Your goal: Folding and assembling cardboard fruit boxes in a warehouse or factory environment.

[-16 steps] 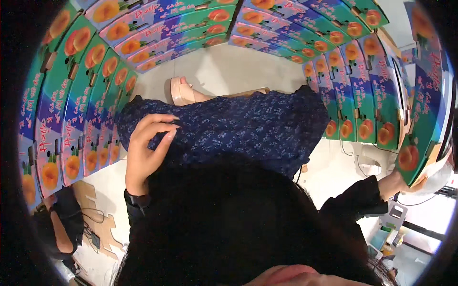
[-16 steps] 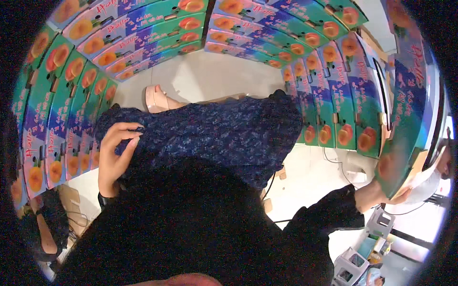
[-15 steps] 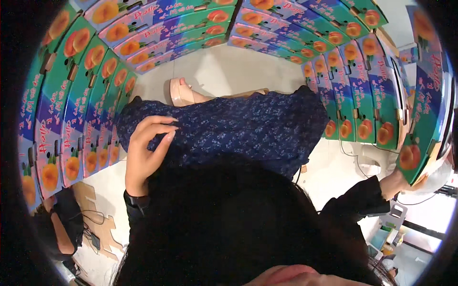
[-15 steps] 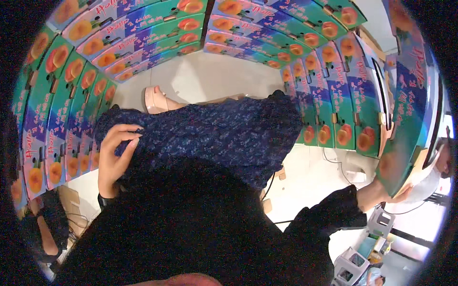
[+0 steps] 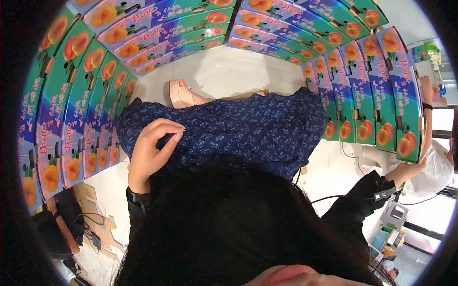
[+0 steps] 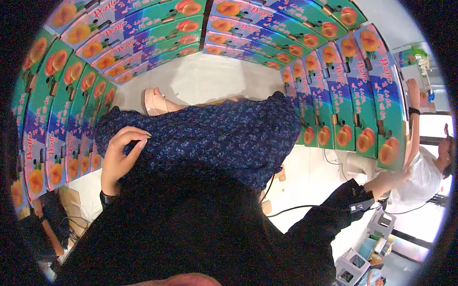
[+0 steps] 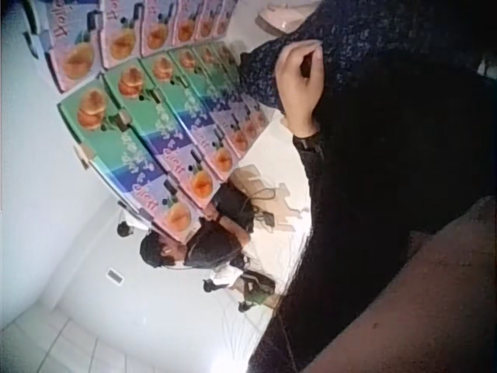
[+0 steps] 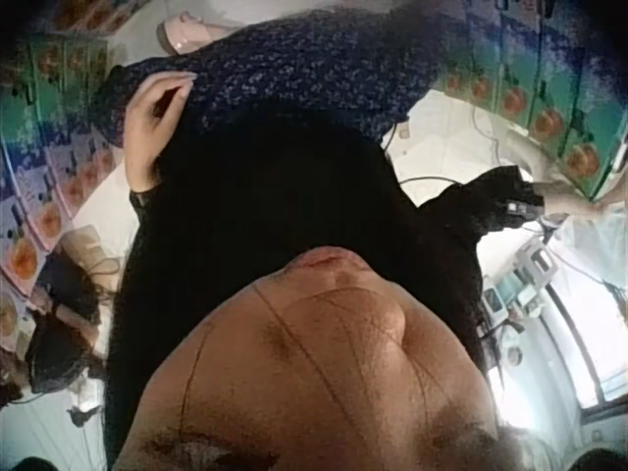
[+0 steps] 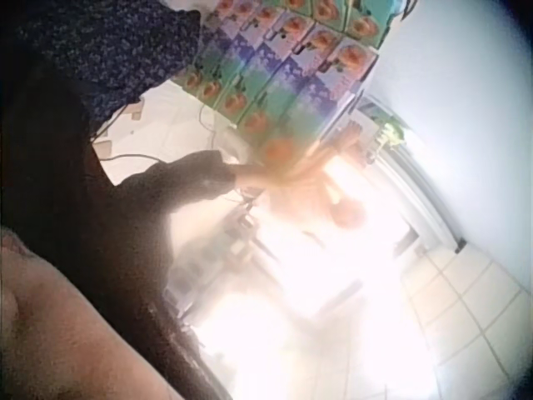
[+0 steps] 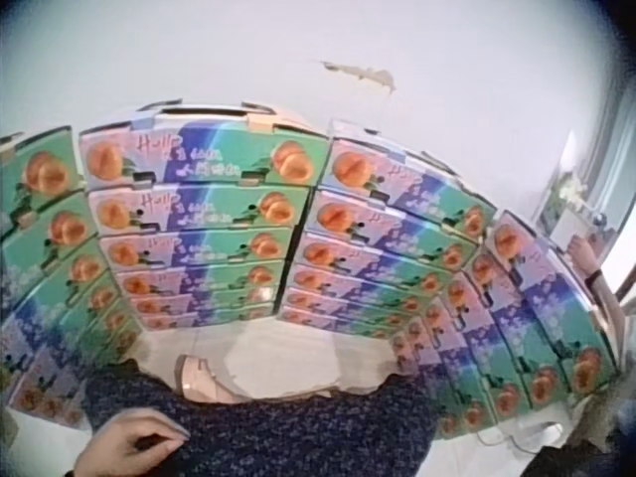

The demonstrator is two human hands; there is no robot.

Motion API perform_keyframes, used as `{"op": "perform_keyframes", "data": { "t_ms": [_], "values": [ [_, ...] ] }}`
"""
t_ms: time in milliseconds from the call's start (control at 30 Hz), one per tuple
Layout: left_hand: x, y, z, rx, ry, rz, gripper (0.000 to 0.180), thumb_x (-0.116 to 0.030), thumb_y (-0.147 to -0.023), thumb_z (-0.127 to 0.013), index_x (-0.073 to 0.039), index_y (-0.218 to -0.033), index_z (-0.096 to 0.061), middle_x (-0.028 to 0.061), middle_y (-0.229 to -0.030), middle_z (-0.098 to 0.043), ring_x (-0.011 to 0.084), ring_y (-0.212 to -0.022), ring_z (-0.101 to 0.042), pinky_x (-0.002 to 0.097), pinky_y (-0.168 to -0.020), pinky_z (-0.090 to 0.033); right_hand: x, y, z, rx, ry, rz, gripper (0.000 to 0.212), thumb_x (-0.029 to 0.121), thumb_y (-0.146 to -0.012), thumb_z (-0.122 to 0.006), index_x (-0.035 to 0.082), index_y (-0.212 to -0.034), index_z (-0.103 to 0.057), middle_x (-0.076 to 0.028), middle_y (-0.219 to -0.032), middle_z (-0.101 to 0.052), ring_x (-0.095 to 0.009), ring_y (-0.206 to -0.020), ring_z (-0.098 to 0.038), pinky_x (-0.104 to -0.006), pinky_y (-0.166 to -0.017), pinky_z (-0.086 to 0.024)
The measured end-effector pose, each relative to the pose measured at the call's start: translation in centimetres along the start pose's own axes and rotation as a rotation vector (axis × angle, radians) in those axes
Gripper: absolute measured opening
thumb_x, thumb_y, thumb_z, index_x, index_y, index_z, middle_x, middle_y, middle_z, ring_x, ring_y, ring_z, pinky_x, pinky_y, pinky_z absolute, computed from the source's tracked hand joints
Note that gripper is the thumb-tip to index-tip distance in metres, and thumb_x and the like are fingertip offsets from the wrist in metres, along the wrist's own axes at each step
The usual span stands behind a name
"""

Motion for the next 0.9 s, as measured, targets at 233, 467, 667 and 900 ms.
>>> {"op": "perform_keyframes", "data": {
  "t_ms": [233,467,667,900],
  "values": [
    [0.6,-0.3,-0.4,0.013,-0.002,0.004,0.009,-0.001,-0.077,-0.061,-0.002,-0.085,-0.061,0.0104,-0.088,-0.063,0.0254,-0.084,-0.06,0.0312,-0.075,-0.046,1.5,2.8,-1.7,-0.19,0.679,0.601,0.046,0.031,-0.074,-0.073,-0.008,-0.095,-0.061,-0.014,-0.095,-0.062,-0.017,-0.087,-0.057,-0.0289,-0.078,-0.048],
    [0.9,-0.2,-0.9,0.019,-0.007,0.032,0.009,0.0,-0.076,-0.061,-0.001,-0.086,-0.062,0.0105,-0.088,-0.063,0.0248,-0.084,-0.06,0.0306,-0.075,-0.046,1.3,3.0,-2.1,-0.321,0.598,0.696,0.036,0.029,-0.064,-0.081,-0.001,-0.073,-0.064,-0.008,-0.073,-0.067,-0.014,-0.067,-0.063,-0.0253,-0.063,-0.049],
    [0.9,-0.4,-1.4,0.034,0.021,0.049,0.01,0.0,-0.076,-0.061,-0.001,-0.086,-0.062,0.0109,-0.088,-0.063,0.0251,-0.084,-0.06,0.0307,-0.075,-0.046,0.1,1.6,-1.0,-0.413,0.709,0.77,0.036,0.029,-0.064,-0.081,-0.001,-0.071,-0.064,-0.008,-0.071,-0.067,-0.015,-0.065,-0.063,-0.026,-0.062,-0.049],
    [1.4,-0.6,-2.0,0.036,0.054,0.07,0.008,0.0,-0.077,-0.061,-0.001,-0.085,-0.062,0.0104,-0.088,-0.063,0.0236,-0.084,-0.06,0.03,-0.076,-0.046,0.2,2.6,-1.7,-0.409,0.581,0.722,0.032,0.025,-0.067,-0.08,-0.002,-0.071,-0.065,-0.01,-0.073,-0.067,-0.015,-0.067,-0.062,-0.0254,-0.063,-0.049]
  ]
}}
Point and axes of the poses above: each hand's wrist, its own y-axis away from the middle knuckle, its own z-axis out of the back of the hand, x = y × z, the point moved 5 cm from there along -y, towards the middle knuckle
